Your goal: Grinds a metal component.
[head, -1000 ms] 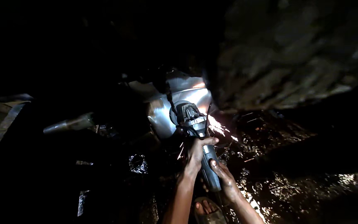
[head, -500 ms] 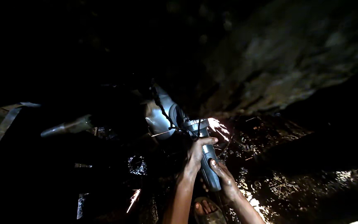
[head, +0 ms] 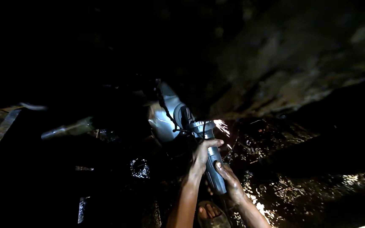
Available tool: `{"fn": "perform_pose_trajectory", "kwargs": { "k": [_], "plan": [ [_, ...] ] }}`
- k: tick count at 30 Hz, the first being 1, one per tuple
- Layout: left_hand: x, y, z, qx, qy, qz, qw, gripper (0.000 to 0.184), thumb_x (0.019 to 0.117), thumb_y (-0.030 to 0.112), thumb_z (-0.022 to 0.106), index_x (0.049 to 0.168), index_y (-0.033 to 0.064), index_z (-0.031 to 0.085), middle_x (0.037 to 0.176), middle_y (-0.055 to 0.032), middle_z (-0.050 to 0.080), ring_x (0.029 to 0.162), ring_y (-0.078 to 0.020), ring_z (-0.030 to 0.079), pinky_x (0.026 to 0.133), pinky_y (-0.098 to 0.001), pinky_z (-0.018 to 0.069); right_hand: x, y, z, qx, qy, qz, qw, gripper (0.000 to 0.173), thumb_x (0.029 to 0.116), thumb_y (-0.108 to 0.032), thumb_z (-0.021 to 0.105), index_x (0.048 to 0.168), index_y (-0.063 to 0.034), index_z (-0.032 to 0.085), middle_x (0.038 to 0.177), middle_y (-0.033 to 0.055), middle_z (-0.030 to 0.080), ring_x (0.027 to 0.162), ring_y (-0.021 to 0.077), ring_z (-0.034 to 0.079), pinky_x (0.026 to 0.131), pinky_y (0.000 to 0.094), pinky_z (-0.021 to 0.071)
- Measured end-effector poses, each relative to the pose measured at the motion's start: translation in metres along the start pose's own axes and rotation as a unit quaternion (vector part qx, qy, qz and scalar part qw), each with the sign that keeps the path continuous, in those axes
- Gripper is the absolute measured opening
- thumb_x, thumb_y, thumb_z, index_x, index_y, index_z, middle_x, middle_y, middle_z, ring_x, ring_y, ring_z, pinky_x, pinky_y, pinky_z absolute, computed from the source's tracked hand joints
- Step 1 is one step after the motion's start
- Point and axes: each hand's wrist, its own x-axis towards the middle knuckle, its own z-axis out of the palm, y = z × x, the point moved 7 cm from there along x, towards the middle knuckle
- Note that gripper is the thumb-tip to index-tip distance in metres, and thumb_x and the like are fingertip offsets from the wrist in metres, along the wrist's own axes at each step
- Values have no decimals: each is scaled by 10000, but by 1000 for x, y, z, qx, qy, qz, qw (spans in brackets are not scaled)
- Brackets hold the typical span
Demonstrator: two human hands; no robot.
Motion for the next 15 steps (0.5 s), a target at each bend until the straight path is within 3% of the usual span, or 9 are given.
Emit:
{"fn": "perform_pose_trajectory", "kwargs": {
  "k": [4, 11, 15],
  "plan": [
    [1, 0, 0, 2, -1, -10, 1000, 378, 801, 262, 796, 1111, 79, 679, 957, -92, 675, 817, -195, 638, 718, -390, 538, 1, -1, 0, -3, 1, 2, 1000, 717, 843, -680, 650, 1171, -44, 601, 783, 118, 693, 586, 218, 679, 514, 355, 594],
    [5, -1, -1, 7, 12, -1, 1000, 446, 756, 280, 825, 1127, 84, 672, 948, -97, 682, 799, -204, 651, 696, -397, 549, 2, -1, 0, 5, 2, -3, 1000, 702, 850, -672, 647, 1169, -49, 601, 783, 120, 694, 581, 220, 678, 508, 354, 592],
    [3, 1, 1, 13, 3, 7, 1000, 339, 787, 258, 809, 1061, 90, 704, 924, -81, 684, 791, -192, 644, 700, -390, 542, 2, 0, -2, 10, 6, -4, 1000, 705, 844, -671, 657, 1161, -44, 605, 776, 121, 693, 575, 221, 675, 509, 356, 591]
  ]
}}
